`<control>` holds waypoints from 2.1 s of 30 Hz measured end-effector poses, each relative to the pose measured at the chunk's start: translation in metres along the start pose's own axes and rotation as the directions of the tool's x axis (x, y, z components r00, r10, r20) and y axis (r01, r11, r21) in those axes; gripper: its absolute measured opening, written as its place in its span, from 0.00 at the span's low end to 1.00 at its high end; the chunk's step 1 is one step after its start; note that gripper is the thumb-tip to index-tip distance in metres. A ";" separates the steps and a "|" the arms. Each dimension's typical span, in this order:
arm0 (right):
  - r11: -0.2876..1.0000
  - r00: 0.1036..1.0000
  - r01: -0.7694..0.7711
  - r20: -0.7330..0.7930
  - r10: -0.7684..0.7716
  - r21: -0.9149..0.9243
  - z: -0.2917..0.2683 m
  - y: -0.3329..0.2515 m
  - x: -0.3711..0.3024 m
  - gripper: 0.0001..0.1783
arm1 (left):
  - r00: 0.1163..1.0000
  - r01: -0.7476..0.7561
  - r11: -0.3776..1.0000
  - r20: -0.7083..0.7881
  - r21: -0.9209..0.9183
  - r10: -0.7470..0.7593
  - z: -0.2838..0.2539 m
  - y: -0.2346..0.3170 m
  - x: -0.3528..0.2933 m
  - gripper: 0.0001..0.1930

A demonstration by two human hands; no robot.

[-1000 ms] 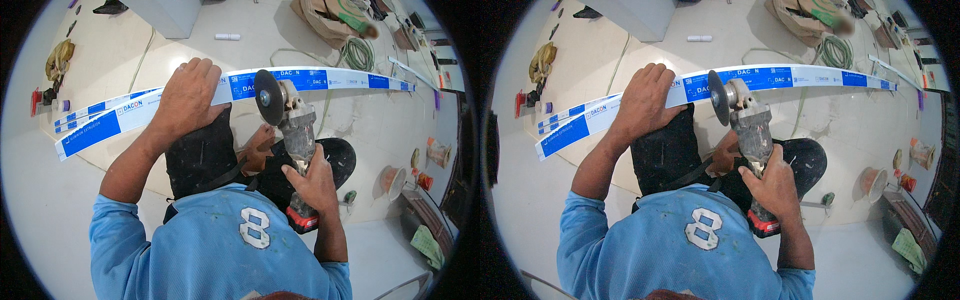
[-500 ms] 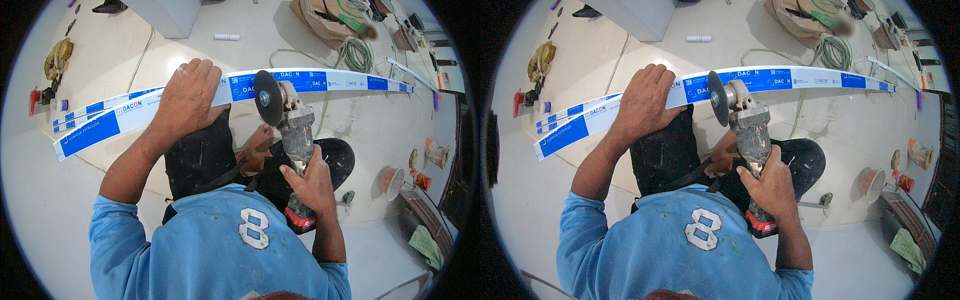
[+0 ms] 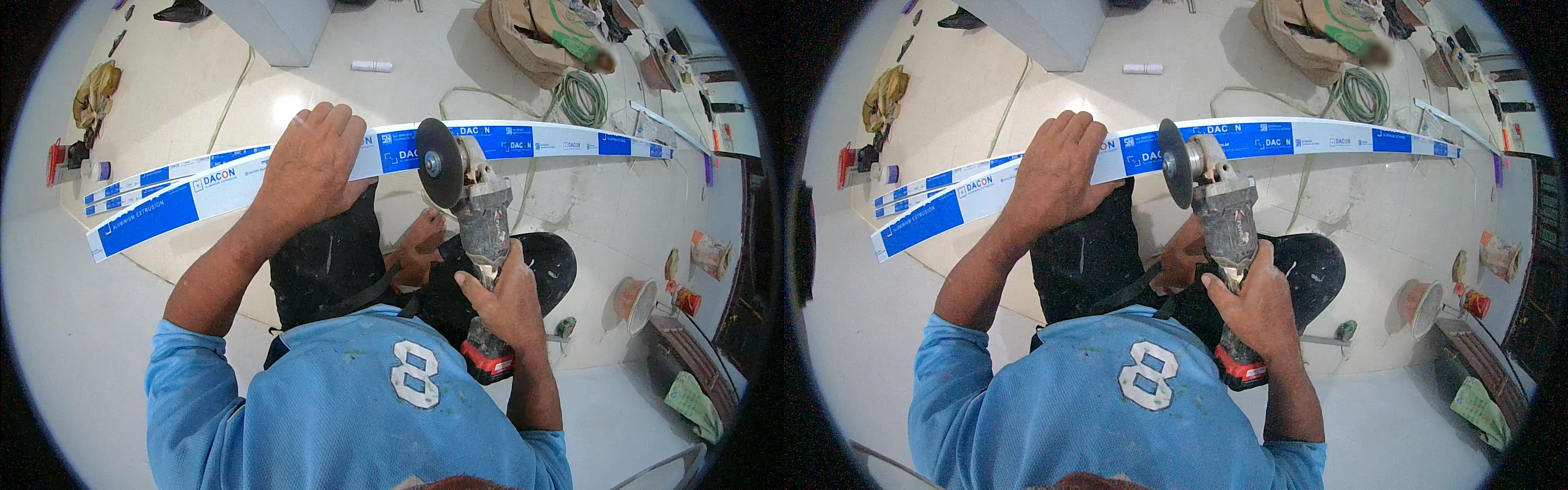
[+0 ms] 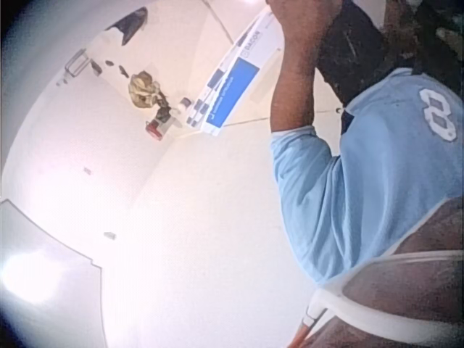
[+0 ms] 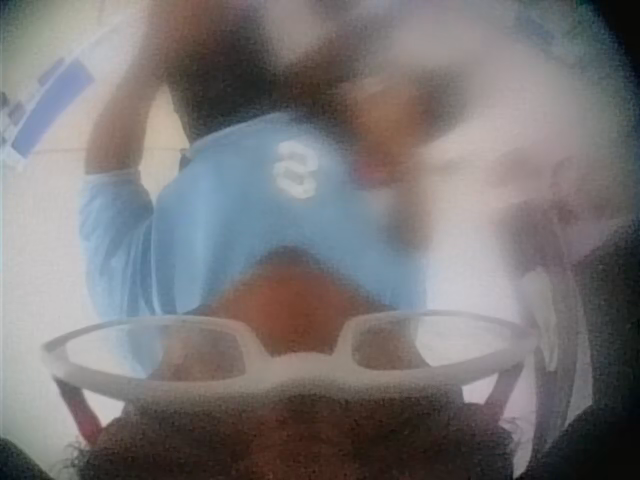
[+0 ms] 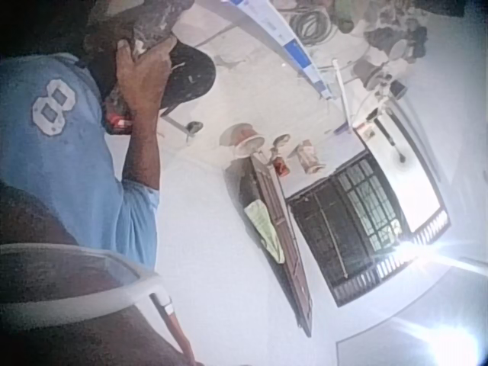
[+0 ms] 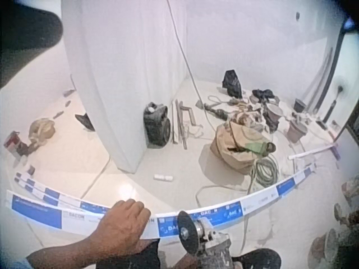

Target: The person measures and marks aluminum profiles using a ruler and marker, then cuts them with an angle grinder. The person repeats this process for multiple pieces, measuring, marking, and cutting each one.

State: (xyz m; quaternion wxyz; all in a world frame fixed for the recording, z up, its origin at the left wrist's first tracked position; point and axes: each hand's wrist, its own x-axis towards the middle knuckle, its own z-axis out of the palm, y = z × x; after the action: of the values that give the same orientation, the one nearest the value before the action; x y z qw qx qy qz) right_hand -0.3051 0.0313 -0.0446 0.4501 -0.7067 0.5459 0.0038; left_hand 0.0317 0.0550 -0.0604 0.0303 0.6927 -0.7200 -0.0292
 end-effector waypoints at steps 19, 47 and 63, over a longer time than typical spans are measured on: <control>0.998 0.998 -0.057 -0.005 0.057 -0.008 0.001 -0.006 0.002 0.39 | 0.997 -0.057 0.998 -0.046 0.039 0.059 0.005 -0.003 0.000 0.30; 0.993 0.997 -0.082 0.002 0.082 0.086 0.001 -0.009 -0.002 0.38 | 1.000 -0.026 1.000 0.005 0.016 0.026 0.001 0.001 -0.002 0.31; 0.997 0.998 -0.056 -0.016 0.057 0.052 0.004 -0.010 -0.001 0.40 | 1.000 -0.021 1.000 0.012 0.016 0.020 -0.001 0.003 -0.002 0.30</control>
State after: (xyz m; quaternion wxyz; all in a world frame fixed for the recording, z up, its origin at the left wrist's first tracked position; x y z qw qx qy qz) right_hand -0.2960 0.0346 -0.0405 0.4630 -0.6792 0.5694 -0.0037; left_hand 0.0285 0.0569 -0.0595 0.0209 0.6854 -0.7274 -0.0272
